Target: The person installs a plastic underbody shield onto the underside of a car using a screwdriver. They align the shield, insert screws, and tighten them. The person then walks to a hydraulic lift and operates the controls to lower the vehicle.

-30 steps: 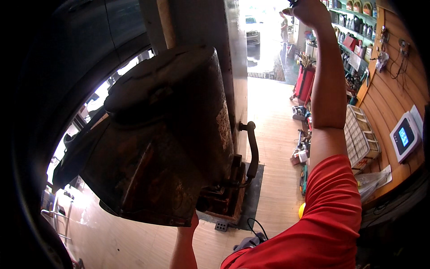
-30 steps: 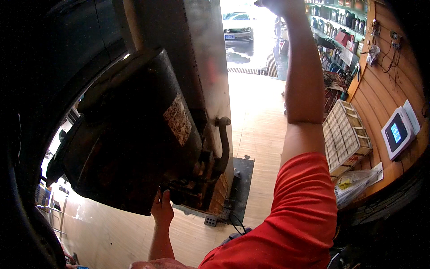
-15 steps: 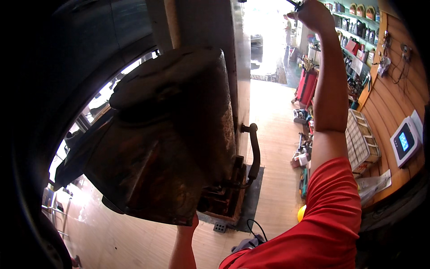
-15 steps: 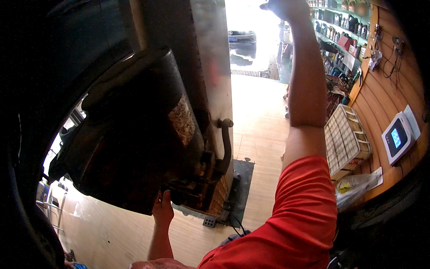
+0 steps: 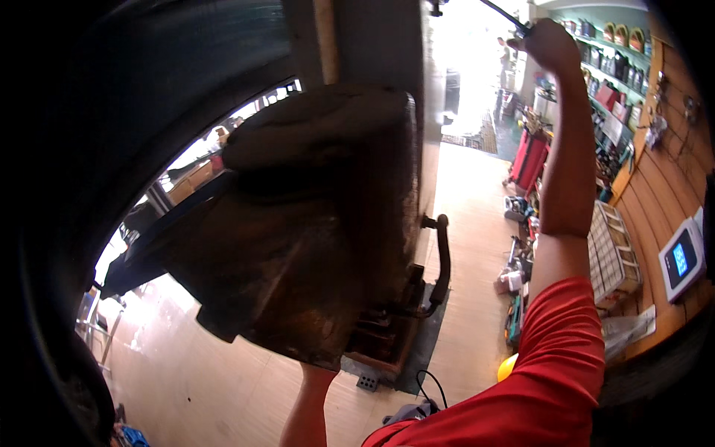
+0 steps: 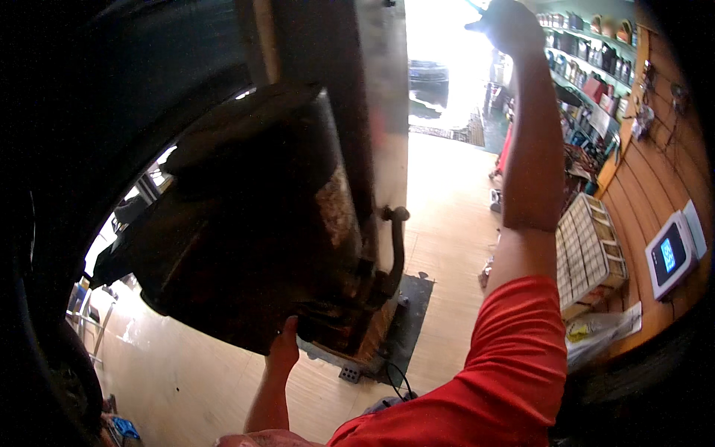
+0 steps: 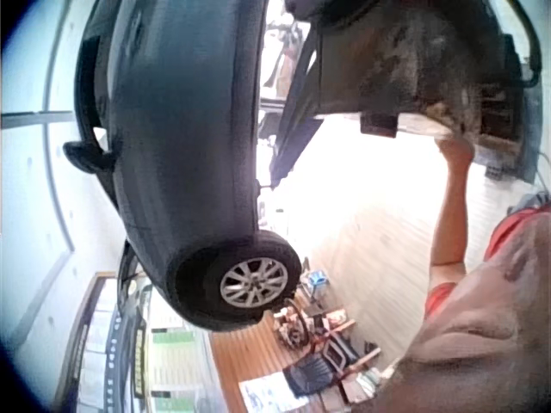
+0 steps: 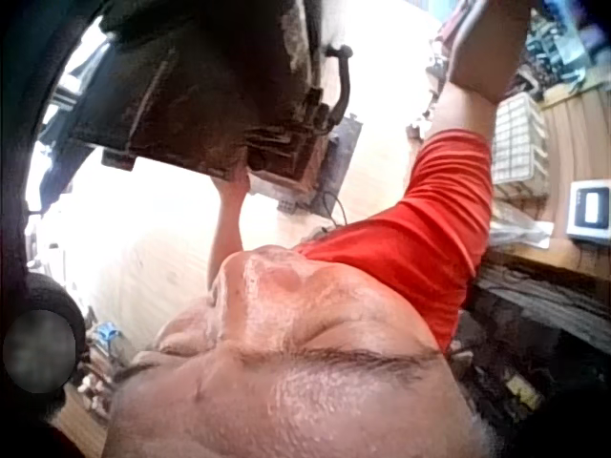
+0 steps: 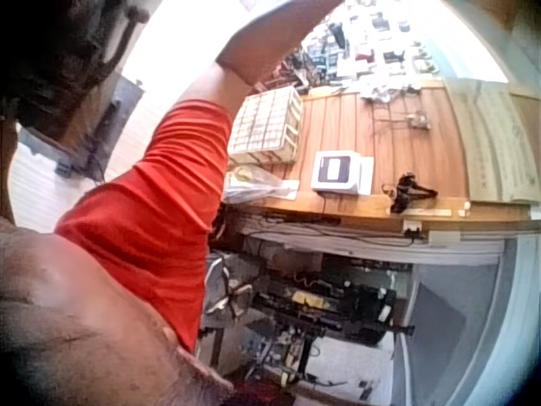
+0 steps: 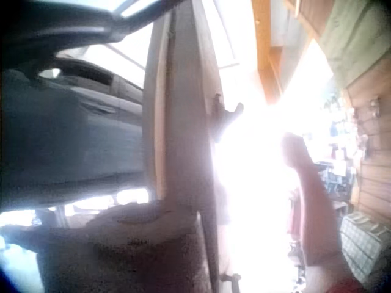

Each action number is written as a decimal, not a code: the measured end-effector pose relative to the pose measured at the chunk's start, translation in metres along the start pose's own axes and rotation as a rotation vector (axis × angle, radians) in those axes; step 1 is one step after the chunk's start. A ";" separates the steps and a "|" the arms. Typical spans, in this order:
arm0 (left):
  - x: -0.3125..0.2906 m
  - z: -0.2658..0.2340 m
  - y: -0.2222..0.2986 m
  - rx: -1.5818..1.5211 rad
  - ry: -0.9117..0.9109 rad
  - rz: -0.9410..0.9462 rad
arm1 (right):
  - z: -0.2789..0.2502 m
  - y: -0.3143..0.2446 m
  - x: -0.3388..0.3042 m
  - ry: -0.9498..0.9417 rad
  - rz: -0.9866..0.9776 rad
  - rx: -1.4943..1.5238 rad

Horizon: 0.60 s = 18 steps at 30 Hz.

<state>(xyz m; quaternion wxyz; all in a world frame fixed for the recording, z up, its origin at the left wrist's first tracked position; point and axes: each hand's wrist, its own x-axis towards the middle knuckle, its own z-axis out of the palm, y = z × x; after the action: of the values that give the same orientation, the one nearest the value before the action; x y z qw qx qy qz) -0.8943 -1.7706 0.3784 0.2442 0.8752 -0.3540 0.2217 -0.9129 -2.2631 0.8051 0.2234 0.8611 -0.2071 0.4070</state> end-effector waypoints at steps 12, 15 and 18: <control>0.032 -0.027 0.031 -0.515 0.265 -0.159 | -0.004 -0.002 -0.008 0.025 -0.143 -0.253; 0.028 -0.012 0.023 -0.672 0.304 -0.286 | 0.004 0.009 -0.001 0.073 -0.310 -0.281; 0.022 -0.007 0.017 -0.503 0.256 -0.279 | 0.028 0.026 0.004 0.150 -0.195 -0.267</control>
<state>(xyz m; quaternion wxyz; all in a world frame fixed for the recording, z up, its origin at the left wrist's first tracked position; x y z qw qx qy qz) -0.8942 -1.7888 0.4008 0.5235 0.7925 -0.2406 0.1999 -0.9078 -2.3007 0.7984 0.3890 0.8069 -0.1577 0.4156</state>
